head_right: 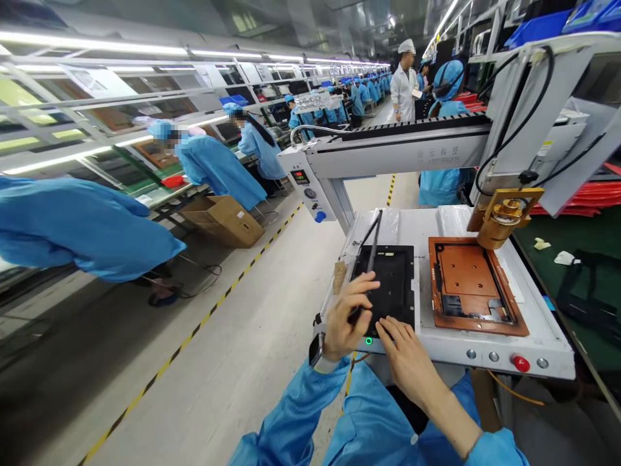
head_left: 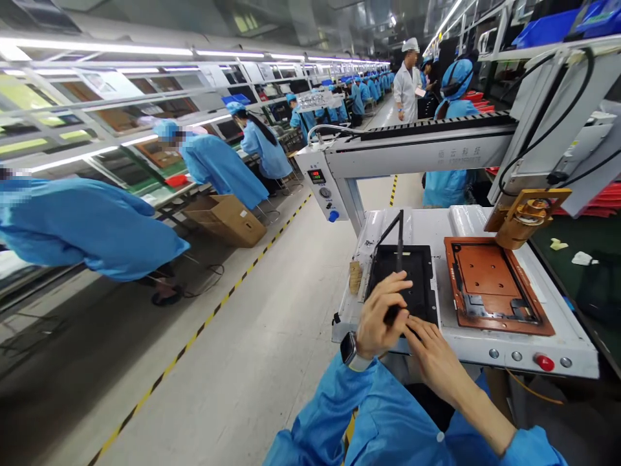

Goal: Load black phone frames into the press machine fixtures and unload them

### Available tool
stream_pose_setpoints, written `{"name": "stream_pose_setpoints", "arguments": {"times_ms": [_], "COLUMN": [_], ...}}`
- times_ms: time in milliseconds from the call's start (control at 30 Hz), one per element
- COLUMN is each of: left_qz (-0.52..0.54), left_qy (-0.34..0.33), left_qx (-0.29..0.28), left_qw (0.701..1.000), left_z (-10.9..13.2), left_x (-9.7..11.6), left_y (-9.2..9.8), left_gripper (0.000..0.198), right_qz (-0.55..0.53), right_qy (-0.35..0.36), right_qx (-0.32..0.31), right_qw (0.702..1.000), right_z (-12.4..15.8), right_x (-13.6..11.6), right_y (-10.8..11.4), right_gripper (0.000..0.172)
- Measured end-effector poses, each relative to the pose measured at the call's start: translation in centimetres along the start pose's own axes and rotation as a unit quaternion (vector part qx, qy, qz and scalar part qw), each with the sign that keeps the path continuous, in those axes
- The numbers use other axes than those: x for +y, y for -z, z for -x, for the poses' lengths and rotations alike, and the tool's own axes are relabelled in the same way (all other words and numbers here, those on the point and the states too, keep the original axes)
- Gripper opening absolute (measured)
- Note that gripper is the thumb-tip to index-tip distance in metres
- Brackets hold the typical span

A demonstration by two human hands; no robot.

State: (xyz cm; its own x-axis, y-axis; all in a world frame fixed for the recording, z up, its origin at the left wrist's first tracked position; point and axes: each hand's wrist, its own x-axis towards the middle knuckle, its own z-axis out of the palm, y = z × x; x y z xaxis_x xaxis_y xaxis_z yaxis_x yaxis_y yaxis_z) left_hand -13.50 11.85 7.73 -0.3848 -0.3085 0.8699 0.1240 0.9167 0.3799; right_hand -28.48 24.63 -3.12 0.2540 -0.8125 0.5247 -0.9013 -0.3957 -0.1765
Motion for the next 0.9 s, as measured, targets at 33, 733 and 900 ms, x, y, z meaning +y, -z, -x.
{"name": "stream_pose_setpoints", "arguments": {"times_ms": [33, 733, 900], "left_qz": [-0.004, 0.05, 0.114], "left_qy": [-0.014, 0.01, -0.005], "left_qx": [-0.037, -0.223, -0.254], "left_qw": [0.999, 0.974, 0.96], "left_z": [0.3, 7.9, 8.7], "left_x": [-0.1, 1.9, 3.3], "left_y": [-0.9, -7.4, -8.6], "left_gripper": [0.01, 0.011, 0.012], "right_qz": [-0.01, 0.41, 0.429], "right_qy": [-0.008, -0.43, -0.45], "right_qx": [-0.001, 0.064, 0.047], "right_qw": [1.0, 0.802, 0.782], "right_z": [0.8, 35.7, 40.4], "right_x": [-0.2, 9.2, 9.4], "right_y": [0.3, 20.7, 20.7], "right_gripper": [0.06, 0.067, 0.053]}}
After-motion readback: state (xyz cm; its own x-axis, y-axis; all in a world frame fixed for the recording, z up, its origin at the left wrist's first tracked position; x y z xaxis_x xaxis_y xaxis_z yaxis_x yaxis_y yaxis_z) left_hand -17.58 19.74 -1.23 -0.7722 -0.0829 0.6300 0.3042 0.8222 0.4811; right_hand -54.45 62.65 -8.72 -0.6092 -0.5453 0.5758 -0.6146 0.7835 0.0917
